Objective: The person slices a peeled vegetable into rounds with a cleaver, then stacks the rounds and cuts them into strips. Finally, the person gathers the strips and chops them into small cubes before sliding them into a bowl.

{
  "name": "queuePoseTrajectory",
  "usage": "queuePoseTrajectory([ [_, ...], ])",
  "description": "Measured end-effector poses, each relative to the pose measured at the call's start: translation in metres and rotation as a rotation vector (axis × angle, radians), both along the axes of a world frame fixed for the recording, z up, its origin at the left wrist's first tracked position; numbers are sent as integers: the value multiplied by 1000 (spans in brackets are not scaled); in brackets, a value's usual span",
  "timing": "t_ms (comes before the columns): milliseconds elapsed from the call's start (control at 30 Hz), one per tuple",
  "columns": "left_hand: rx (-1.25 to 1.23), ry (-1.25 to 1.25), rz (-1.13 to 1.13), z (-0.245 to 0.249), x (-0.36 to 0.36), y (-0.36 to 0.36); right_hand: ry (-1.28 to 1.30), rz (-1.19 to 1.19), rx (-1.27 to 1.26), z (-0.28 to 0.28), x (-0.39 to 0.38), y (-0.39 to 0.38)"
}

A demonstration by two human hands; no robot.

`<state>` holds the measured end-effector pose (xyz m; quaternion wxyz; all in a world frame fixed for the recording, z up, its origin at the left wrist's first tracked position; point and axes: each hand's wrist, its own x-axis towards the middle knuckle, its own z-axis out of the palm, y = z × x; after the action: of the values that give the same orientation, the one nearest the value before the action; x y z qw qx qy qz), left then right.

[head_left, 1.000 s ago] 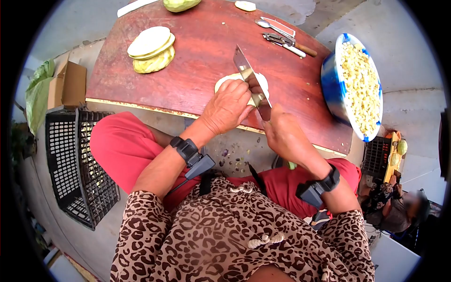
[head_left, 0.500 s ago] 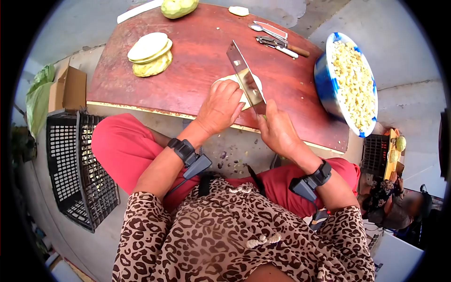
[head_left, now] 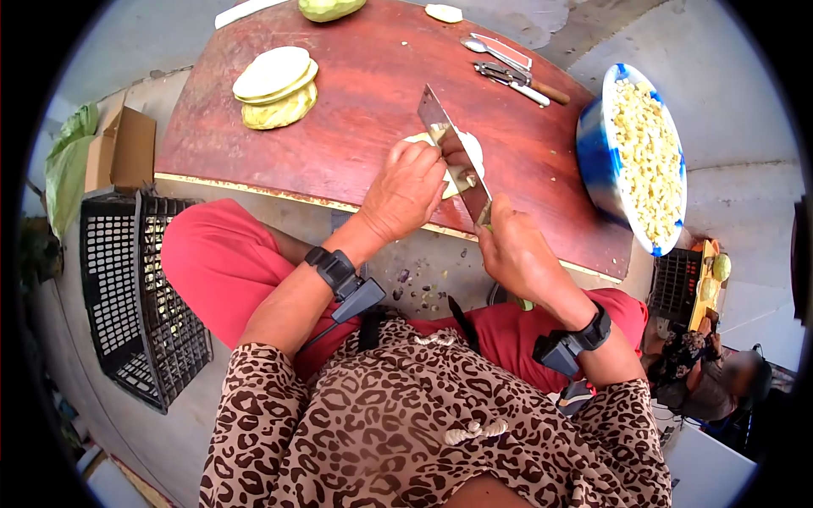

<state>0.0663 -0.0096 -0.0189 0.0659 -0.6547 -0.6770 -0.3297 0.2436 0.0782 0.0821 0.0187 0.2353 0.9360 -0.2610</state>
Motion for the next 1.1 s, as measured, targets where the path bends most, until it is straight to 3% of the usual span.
queuePoseTrajectory([
  [400,-28,12,-17,1,-1,-3,99,-91,-48,-37,-31,14],
  [633,75,8,8,1,0,-6,87,-70,-58,-16,-17,3],
  [1100,17,14,11,-1,-1,-6,-29,-3,-24,4,-1,-6],
])
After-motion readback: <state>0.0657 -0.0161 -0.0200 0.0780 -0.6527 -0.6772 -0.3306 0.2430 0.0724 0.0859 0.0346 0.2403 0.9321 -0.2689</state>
